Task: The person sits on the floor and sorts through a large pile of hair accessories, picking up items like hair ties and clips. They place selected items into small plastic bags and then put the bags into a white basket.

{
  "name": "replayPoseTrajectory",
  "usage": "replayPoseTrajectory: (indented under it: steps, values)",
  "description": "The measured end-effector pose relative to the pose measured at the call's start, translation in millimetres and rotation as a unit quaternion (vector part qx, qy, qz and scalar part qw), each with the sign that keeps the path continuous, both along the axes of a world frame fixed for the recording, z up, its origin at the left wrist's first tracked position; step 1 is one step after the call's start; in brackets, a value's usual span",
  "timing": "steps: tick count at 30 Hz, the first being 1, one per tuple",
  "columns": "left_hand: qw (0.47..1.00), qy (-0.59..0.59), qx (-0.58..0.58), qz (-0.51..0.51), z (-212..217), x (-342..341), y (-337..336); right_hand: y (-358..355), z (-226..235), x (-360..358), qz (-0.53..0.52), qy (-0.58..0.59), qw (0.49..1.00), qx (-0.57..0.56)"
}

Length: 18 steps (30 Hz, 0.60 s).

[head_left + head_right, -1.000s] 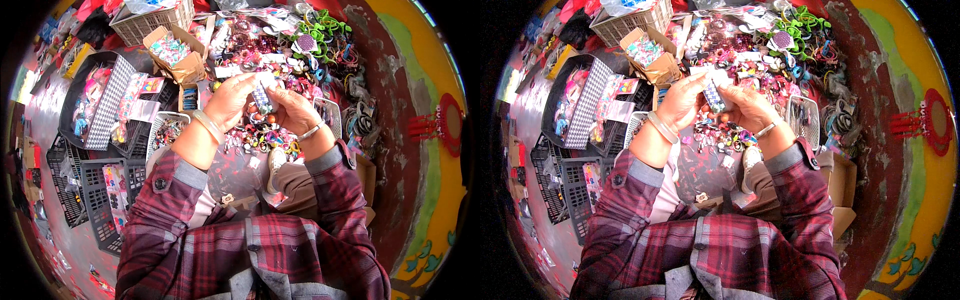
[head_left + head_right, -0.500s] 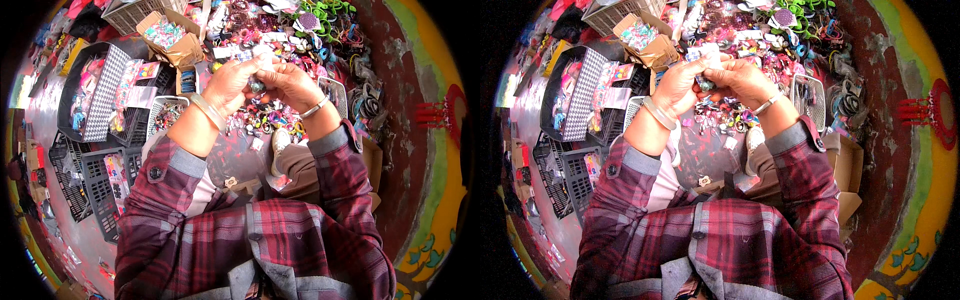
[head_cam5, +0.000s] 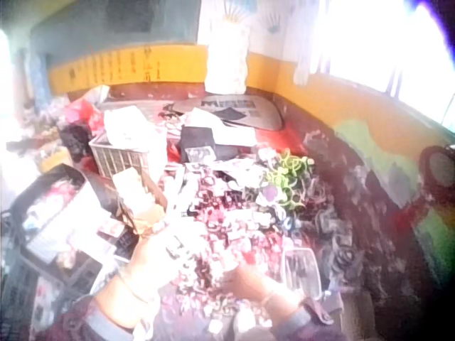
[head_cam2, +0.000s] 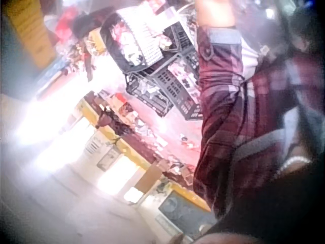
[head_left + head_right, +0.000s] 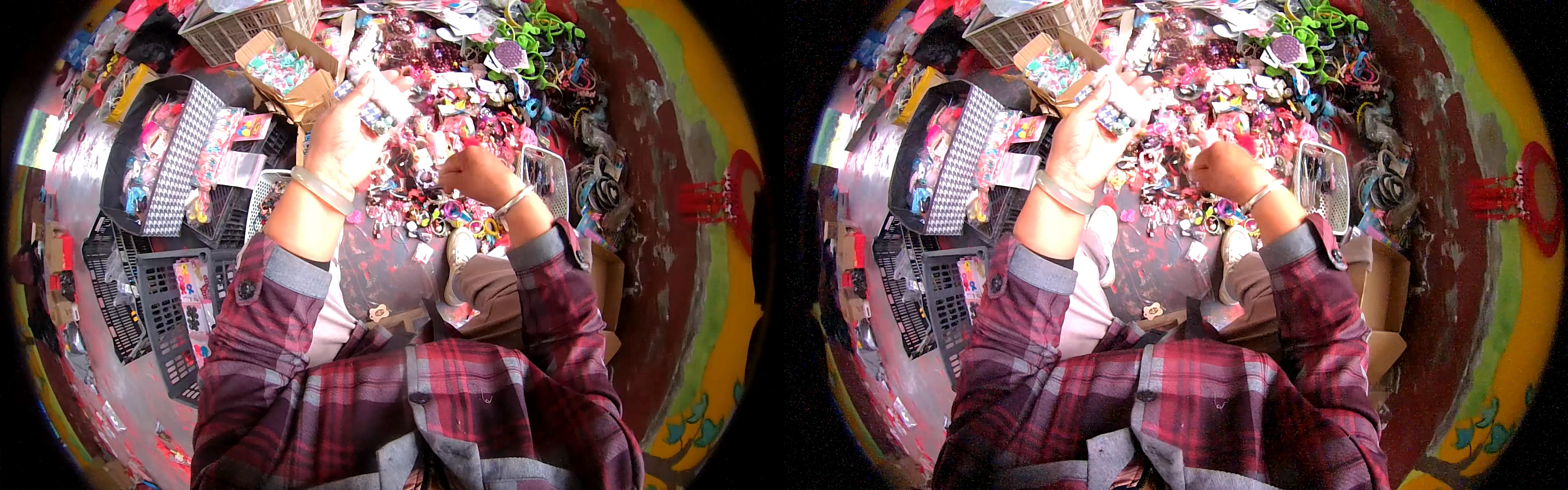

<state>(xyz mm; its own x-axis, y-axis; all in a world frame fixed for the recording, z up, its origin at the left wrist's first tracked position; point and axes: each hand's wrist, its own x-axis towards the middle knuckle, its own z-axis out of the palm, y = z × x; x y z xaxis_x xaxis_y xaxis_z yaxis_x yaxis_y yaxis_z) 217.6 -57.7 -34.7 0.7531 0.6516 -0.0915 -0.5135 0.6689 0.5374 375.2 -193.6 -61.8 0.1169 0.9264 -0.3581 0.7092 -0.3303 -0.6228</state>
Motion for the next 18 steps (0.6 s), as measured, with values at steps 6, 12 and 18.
replayPoseTrajectory:
  steps: [6,12,18]
  values:
    - [1.000,0.010,0.014,-0.014,-6,0,-11,14,39,-26,-0.218,0.491,0.828,0.160]
    - [0.995,0.054,0.048,-0.071,0,3,-23,21,27,-49,-0.227,0.603,0.746,0.169]
    - [1.000,0.005,0.008,-0.008,7,5,-17,20,22,-34,-0.247,0.577,0.765,0.143]
